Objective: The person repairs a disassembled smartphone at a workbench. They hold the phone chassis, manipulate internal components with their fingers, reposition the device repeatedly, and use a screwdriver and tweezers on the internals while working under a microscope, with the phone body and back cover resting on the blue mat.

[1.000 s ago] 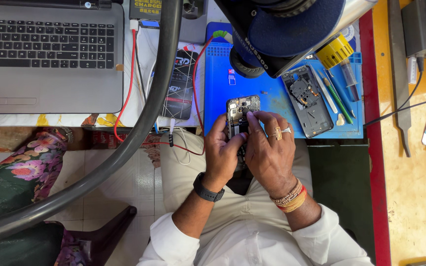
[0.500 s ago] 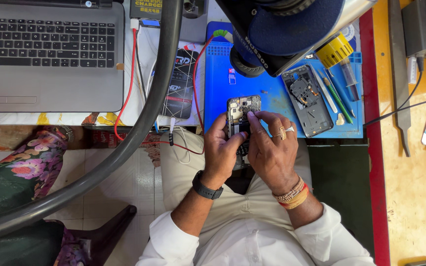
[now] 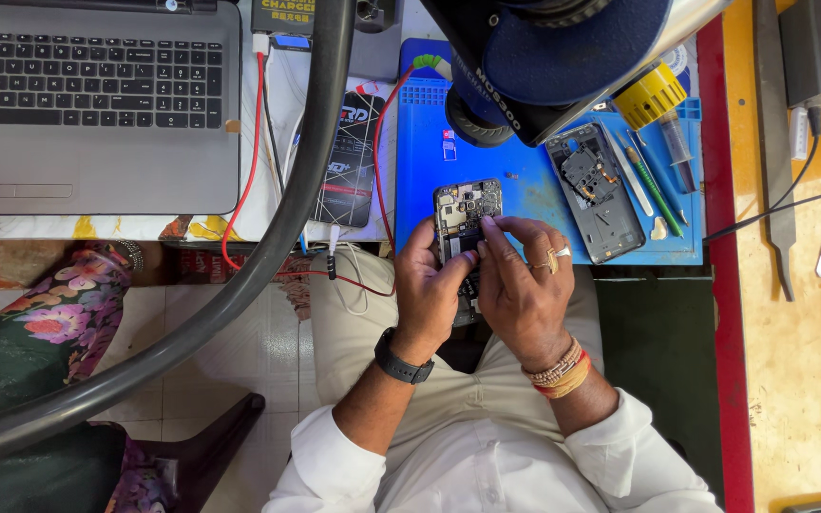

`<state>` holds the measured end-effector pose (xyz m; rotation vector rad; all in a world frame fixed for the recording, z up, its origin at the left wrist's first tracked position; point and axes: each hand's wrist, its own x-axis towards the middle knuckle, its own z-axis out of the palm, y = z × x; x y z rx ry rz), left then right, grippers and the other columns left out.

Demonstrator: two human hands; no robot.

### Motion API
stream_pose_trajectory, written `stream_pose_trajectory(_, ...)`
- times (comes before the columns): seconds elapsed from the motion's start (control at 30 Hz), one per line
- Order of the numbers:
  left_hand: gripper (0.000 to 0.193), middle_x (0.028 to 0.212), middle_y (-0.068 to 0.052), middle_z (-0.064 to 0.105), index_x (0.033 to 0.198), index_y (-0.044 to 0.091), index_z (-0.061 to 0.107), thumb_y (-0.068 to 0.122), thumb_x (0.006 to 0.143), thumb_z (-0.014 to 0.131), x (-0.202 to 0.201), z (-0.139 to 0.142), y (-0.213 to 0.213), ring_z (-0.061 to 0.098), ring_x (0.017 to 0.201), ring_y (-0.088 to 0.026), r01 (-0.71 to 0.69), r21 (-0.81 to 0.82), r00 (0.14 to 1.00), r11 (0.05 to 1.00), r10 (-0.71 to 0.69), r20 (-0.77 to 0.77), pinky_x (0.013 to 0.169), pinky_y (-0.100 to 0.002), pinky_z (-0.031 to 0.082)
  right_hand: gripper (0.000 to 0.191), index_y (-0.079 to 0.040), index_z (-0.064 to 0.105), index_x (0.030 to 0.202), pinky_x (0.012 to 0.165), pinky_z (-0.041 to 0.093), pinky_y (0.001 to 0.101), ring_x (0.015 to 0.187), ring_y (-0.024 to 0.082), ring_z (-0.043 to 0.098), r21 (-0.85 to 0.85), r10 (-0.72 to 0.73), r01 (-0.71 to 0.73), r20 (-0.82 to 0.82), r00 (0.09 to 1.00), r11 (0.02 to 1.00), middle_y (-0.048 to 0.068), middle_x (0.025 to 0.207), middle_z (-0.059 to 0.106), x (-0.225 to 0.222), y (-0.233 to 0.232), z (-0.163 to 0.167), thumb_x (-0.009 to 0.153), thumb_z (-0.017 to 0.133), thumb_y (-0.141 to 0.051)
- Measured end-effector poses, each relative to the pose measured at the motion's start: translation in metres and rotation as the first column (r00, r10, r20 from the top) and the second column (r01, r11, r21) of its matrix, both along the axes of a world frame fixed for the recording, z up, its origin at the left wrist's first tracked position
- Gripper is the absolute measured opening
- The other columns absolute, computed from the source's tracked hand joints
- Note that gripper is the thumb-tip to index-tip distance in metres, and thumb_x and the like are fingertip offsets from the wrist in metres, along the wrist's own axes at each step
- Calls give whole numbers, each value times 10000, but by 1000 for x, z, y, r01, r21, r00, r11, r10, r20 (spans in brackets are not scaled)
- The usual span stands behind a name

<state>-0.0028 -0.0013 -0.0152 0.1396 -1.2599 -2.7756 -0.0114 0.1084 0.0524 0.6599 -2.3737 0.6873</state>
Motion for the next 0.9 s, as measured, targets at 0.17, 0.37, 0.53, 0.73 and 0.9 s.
stream_pose_trajectory(0.17,391,1157,-88,712,1293,-50,585,-124,910,563,0,-1,0,693,1031,-124,-13,-57,1000,998,13,10,915,-291,575,297,-59,714,1196,881,508,441,1053,303,656,30,20,-19,-10,1000,999,79,1147,668,-5,10,4,913,748,25)
stream_pose_trajectory(0.37,402,1153,-78,709,1309,-48,580,-119,913,567,0,0,1,687,1024,-114,-11,-90,1000,996,12,17,900,-282,570,390,-112,726,1228,840,476,441,1030,287,647,162,75,-69,-30,997,984,72,1149,666,-14,17,8,855,749,-1)
stream_pose_trajectory(0.53,404,1142,-77,707,1303,-52,583,-124,907,559,0,-1,0,679,1024,-110,17,-59,1000,998,-16,16,890,-277,561,395,-121,722,1219,850,478,442,1038,283,645,184,78,-73,-20,997,980,71,1149,663,-16,16,8,843,747,-1)
stream_pose_trajectory(0.73,407,1109,-78,710,1294,-47,594,-122,895,562,0,-5,-3,668,980,-102,30,-57,999,998,-28,37,850,-270,548,415,-91,708,1238,869,494,446,1034,291,658,182,133,-124,-37,990,975,77,1154,662,-17,18,7,840,742,21)
stream_pose_trajectory(0.9,409,1115,-64,703,1302,-37,585,-113,900,562,-2,0,-3,663,980,-93,11,-140,1000,990,-12,-2,857,-267,548,364,-85,741,1173,829,508,422,954,289,665,51,141,-141,8,990,989,96,1114,682,-16,17,5,837,757,54)
